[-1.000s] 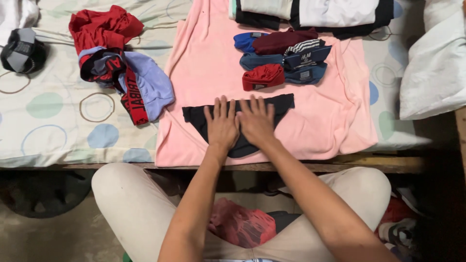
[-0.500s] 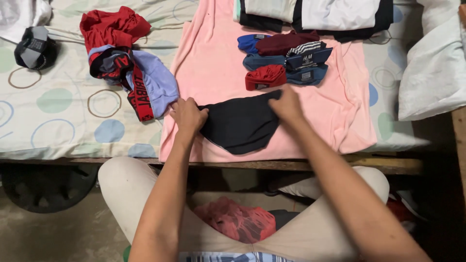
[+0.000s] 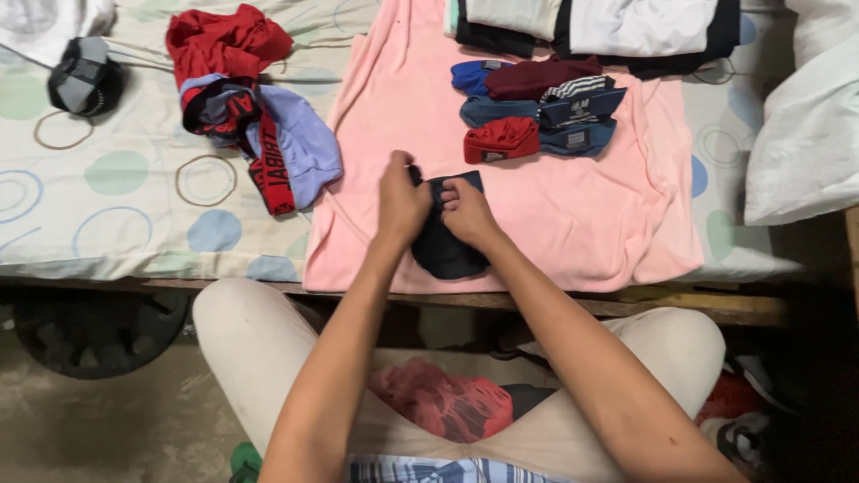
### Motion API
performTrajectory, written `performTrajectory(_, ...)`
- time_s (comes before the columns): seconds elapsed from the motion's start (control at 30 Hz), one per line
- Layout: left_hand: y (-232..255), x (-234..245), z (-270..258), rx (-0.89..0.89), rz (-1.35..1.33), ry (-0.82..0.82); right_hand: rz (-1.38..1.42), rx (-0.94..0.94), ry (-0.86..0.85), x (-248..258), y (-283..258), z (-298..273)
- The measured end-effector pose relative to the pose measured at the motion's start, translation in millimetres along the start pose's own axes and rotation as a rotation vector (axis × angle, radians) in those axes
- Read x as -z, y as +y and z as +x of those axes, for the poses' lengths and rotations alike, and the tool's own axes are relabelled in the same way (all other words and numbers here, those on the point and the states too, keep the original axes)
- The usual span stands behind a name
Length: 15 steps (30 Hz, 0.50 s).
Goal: Folding various items of underwear and socks and placing them into organized stacks.
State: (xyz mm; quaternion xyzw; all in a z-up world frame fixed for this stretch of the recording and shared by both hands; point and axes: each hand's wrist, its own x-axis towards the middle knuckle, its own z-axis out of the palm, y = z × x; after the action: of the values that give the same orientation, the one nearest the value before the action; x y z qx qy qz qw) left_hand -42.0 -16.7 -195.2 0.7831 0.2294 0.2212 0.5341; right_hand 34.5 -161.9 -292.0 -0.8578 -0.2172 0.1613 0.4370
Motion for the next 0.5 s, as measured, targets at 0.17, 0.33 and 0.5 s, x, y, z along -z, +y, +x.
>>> performTrajectory(0.17,-9.1,-45.7,-5.8,-0.136,0.045,-0.105,0.543,-0.183,-0.126,34.8,10.9,1.4)
performTrajectory(0.33,-48.8,-65.2,3.0,0.047,0.113,-0.259,0.209,-0.18,-0.119,76.4,-12.1,-27.9)
performTrajectory(0.5,2.3,-33.7,-1.0,-0.107,0.638,-0.646,-0.632,0.41,-0.217,101.1,-56.0,-57.7)
